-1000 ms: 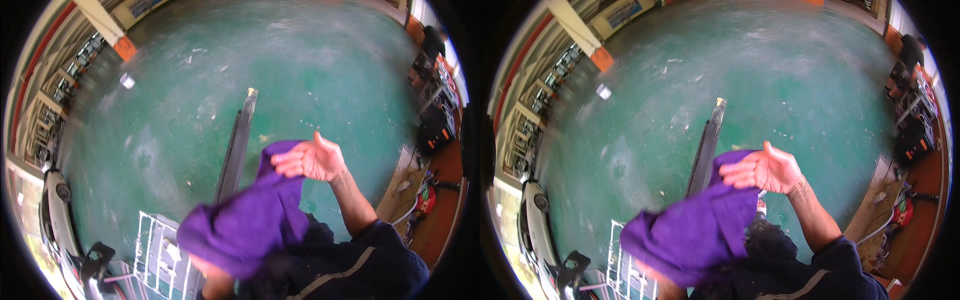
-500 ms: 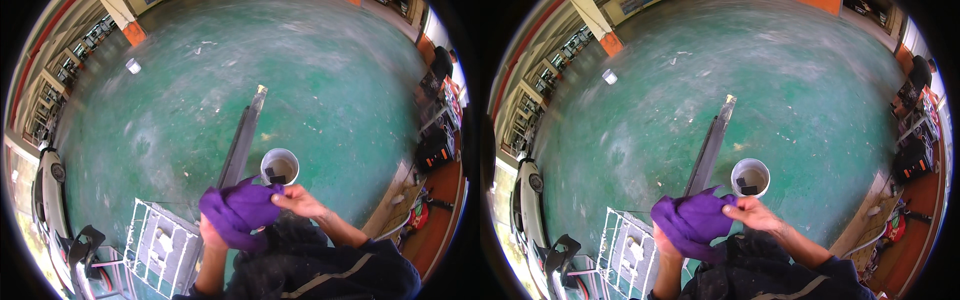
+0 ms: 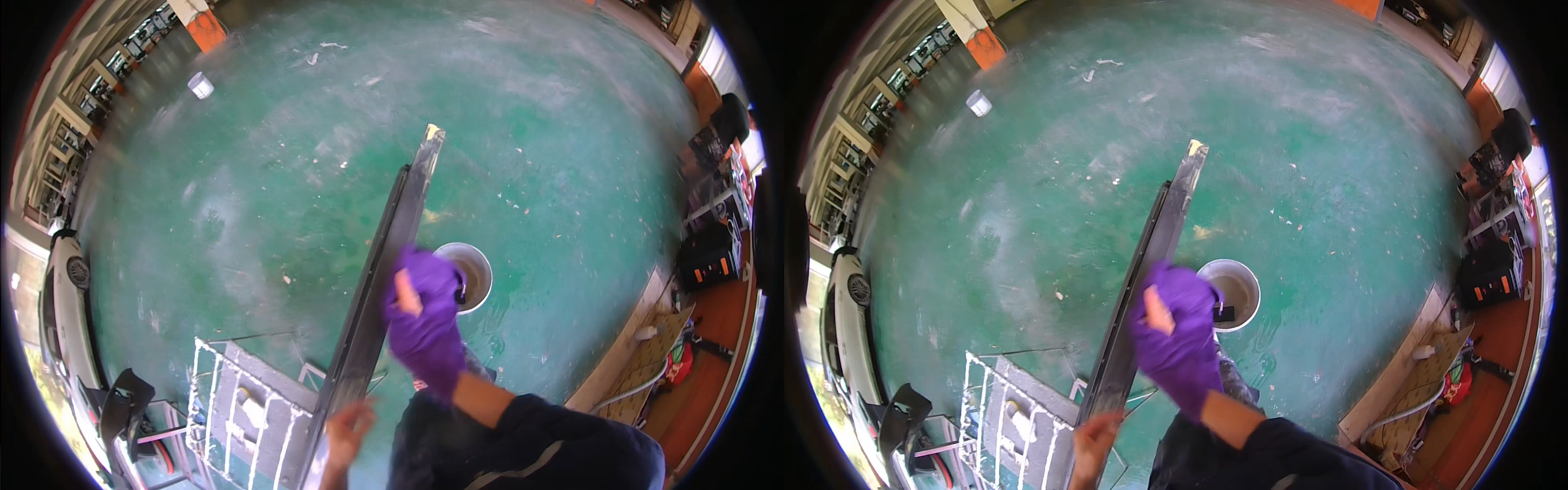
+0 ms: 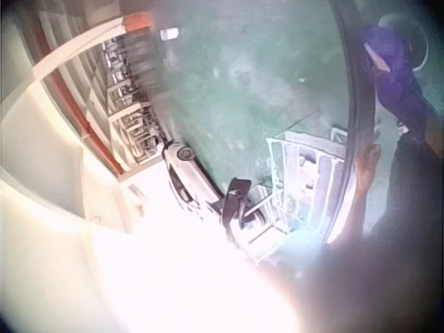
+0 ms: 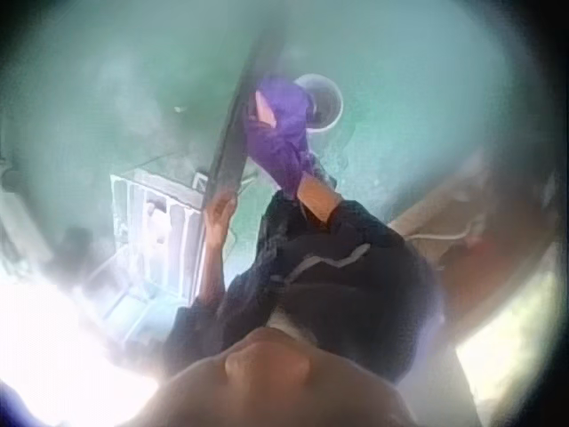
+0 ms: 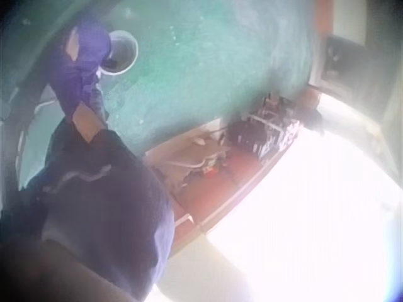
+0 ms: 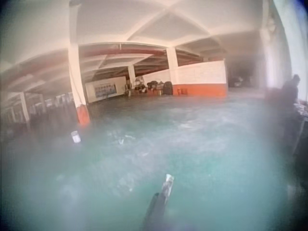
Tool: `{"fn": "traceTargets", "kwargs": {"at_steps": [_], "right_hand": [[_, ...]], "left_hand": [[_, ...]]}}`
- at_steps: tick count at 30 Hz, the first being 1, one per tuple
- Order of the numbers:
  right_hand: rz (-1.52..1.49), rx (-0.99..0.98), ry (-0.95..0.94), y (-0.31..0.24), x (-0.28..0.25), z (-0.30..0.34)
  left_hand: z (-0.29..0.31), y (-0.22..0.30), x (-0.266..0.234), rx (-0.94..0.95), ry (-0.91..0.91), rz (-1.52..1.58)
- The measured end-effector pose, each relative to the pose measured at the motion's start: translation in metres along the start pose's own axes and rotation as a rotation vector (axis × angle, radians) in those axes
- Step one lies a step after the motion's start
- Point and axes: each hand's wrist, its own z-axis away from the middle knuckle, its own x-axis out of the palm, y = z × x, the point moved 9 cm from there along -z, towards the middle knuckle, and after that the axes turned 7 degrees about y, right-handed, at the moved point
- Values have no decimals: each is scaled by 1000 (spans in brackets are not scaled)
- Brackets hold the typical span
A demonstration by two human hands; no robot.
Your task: The person sands a black car bumper using a sanding block and a sponge, then wipes it with a purple cloth. The person repeatedly dips the sponge into a bucket of water and continues sanding and wiping the bumper surface.
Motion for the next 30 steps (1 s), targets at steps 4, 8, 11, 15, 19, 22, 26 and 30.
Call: {"fn": "traceTargets", "kwargs": {"at_steps": [4,8,11,15,19,22,26,30], "right_hand": [[264,-283,-326,-30,58,62],[232,-320,-415,-4,55,51],[295,-339,-278,10,54,-9],[173,-443,-173,43,58,-124],[360,-677,-136,108,61,-249],[533,-787,27,110,32,-334],[487,-653,2,132,55,-322],[400,-512,67,123,58,-263]], "left_hand": [[-59,-82,-81,128,640,-588],[-71,-170,-88,-232,546,-484],[-66,-174,-76,-216,615,-363],[-39,-171,-84,-302,661,-290],[-24,-137,-69,-556,731,49],[-51,-121,-67,-433,676,32],[-47,-113,-69,-373,581,-328],[-41,-118,-71,-349,455,-613]]}}
